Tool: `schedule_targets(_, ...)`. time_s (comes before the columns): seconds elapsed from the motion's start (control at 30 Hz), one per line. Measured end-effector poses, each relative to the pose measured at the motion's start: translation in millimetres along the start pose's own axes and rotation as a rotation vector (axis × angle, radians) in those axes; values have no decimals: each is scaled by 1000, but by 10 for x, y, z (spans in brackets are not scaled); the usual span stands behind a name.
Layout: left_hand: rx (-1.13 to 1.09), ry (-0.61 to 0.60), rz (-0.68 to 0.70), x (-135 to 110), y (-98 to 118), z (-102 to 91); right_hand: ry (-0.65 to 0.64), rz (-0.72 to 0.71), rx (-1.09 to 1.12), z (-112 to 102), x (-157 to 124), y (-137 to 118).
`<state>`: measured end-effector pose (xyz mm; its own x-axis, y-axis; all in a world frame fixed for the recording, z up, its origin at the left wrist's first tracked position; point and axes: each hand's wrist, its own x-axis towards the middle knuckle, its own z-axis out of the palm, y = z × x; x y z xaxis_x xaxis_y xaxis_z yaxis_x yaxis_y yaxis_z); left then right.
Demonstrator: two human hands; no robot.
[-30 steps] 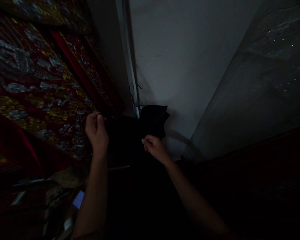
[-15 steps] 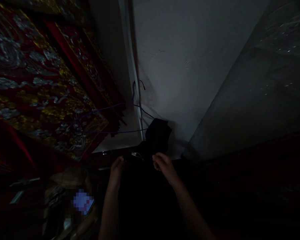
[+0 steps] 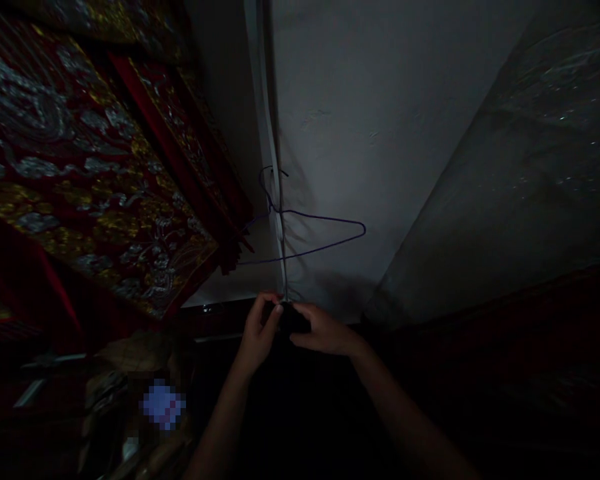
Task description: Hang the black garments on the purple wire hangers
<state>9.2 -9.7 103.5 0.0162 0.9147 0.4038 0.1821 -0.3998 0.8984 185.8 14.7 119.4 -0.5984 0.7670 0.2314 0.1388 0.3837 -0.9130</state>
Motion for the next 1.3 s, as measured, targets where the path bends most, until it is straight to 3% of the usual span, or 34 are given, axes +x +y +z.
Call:
schedule_targets(0.1,-21,-278,-174,-120,-113,-147,19,-115,-136,-210,157,-204)
schedule_targets(0.17,56,-461,-264,-238,-187,-223,129,-231,-186,-369,308,-322)
schedule_targets(0.23,133,-542,-310,-338,-244,-300,280,-343,-231,-527,492,-368)
schedule_targets(0.3,160,-488,-333,-388,-268,-399,437,-385,-266,-649,692,-311)
schedule_targets(0.37,162,-309,-342,-380,-252,-534,528,-335,-278,-705,872,-154)
schedule_targets(0.47,195,-85,-307,-301,-174,-789,477,-191,-276,-683,1020,167)
schedule_targets(0.63,269,-103,-301,-157,-42,-1228,394,-111,-269,-659,844,436)
schedule_targets(0.73,391,-160,-308,-12,41,-1455,421,-120,-283,-704,641,336)
schedule_targets(0.83,595,-148,-166,234,162,-1601,425,-128,-265,-729,514,165)
schedule_targets(0.93,710,-90,0,515,236,-1587,430,-123,-238,-749,463,49)
schedule_targets(1.03,669,-58,48,741,182,-1432,407,-100,-207,-773,428,21)
schedule_targets(1.17,647,-114,-28,896,-23,-1268,422,-103,-239,-794,387,15)
schedule_targets(1.3,733,-242,-186,889,-193,-1308,439,-113,-288,-805,386,-52)
